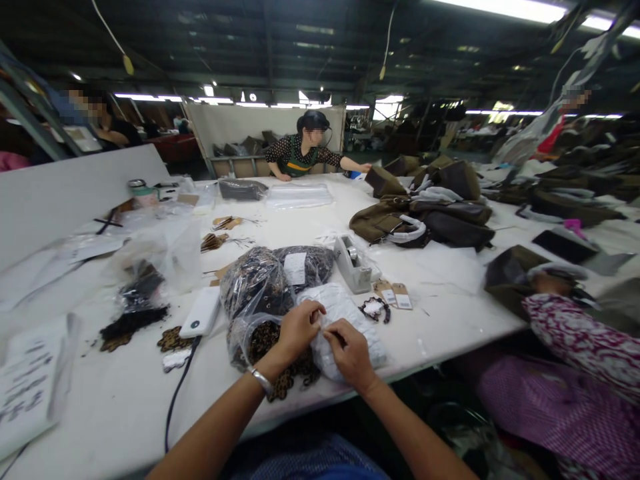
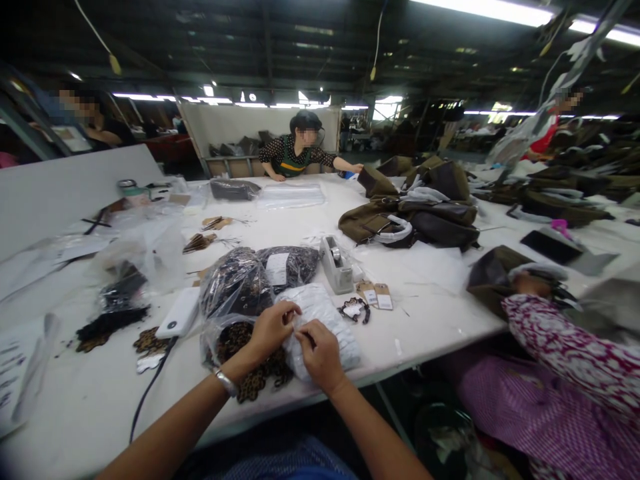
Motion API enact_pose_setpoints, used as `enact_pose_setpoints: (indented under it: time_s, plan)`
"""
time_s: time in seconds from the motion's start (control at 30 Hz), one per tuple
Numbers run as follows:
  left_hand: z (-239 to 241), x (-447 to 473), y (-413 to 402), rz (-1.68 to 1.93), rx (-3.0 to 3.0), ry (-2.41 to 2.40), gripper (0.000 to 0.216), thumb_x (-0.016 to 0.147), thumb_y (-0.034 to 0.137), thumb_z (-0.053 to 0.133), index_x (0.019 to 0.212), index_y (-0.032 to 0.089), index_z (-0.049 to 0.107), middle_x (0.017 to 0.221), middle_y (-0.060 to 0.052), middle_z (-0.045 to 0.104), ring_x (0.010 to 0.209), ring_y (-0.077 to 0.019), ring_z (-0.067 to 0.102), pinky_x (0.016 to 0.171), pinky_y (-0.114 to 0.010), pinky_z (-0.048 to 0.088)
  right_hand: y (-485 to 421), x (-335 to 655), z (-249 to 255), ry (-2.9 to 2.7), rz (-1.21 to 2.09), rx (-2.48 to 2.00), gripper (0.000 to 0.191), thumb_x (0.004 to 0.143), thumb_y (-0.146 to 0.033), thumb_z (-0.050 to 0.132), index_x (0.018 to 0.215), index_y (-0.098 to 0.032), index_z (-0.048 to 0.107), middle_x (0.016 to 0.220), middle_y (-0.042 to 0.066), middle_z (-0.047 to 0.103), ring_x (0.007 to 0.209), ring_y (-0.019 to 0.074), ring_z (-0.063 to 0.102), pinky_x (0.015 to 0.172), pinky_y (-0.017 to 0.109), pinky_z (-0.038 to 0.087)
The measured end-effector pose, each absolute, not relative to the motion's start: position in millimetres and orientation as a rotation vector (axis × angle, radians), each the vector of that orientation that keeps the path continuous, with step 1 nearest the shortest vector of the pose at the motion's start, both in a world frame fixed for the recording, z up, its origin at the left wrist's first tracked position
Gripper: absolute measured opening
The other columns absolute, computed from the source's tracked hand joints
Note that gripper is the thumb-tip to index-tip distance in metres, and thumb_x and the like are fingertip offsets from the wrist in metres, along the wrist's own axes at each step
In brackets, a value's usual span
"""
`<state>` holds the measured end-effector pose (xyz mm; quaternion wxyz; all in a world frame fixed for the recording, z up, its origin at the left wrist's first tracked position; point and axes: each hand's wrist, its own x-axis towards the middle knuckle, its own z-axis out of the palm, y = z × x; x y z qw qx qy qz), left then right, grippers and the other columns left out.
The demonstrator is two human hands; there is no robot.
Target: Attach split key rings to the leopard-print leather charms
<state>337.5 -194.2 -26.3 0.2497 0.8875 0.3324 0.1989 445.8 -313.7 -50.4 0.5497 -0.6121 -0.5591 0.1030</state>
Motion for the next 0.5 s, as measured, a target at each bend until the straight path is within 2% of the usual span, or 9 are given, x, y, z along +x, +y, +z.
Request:
enact_pose_setpoints:
  time_s: [0.07,0.2,0.37,0.5]
  plan:
    - [-31,343,-189,0.591,2.385,0.963,0.033,0.077,0.005,0.051,0.103,0.020,0.066,0.089,-0.003,0.066,0.082,-0.0171,0.061,0.073,-0.026,0.044,-314,446,-51,-1.329,0.251,-1.435,0.014,0.091,-0.021,0.052,0.081,-0.020,0.063,0.078,0.003,0.062,0.077,0.0183,0.058,0.072,0.029,0.044]
    - [-33,347,-176,0.625,2.379,0.942,0.034,0.076,0.010,0.061,0.108,0.020,0.064,0.097,-0.004,0.064,0.086,-0.0176,0.061,0.076,-0.025,0.046,-313,450,-52,-1.319,0.277,-1.405,0.014,0.091,-0.021,0.053,0.081,-0.020,0.062,0.078,0.003,0.061,0.078,0.0181,0.058,0.073,0.029,0.045]
    - [-30,343,-163,0.623,2.432,0.882,0.032,0.081,0.015,0.061,0.111,0.027,0.064,0.116,-0.002,0.062,0.085,-0.0167,0.063,0.073,-0.025,0.046,-314,456,-51,-1.256,0.320,-1.381,0.015,0.092,-0.024,0.053,0.080,-0.020,0.061,0.076,0.001,0.060,0.073,0.0161,0.057,0.069,0.026,0.046]
    - [-28,343,-144,0.614,2.426,0.894,0.038,0.079,0.013,0.062,0.115,0.023,0.065,0.108,-0.004,0.067,0.080,-0.0165,0.064,0.075,-0.025,0.046,-322,459,-55,-1.231,0.360,-1.370,0.020,0.094,-0.027,0.050,0.078,-0.019,0.058,0.074,0.001,0.057,0.070,0.0156,0.056,0.066,0.025,0.047]
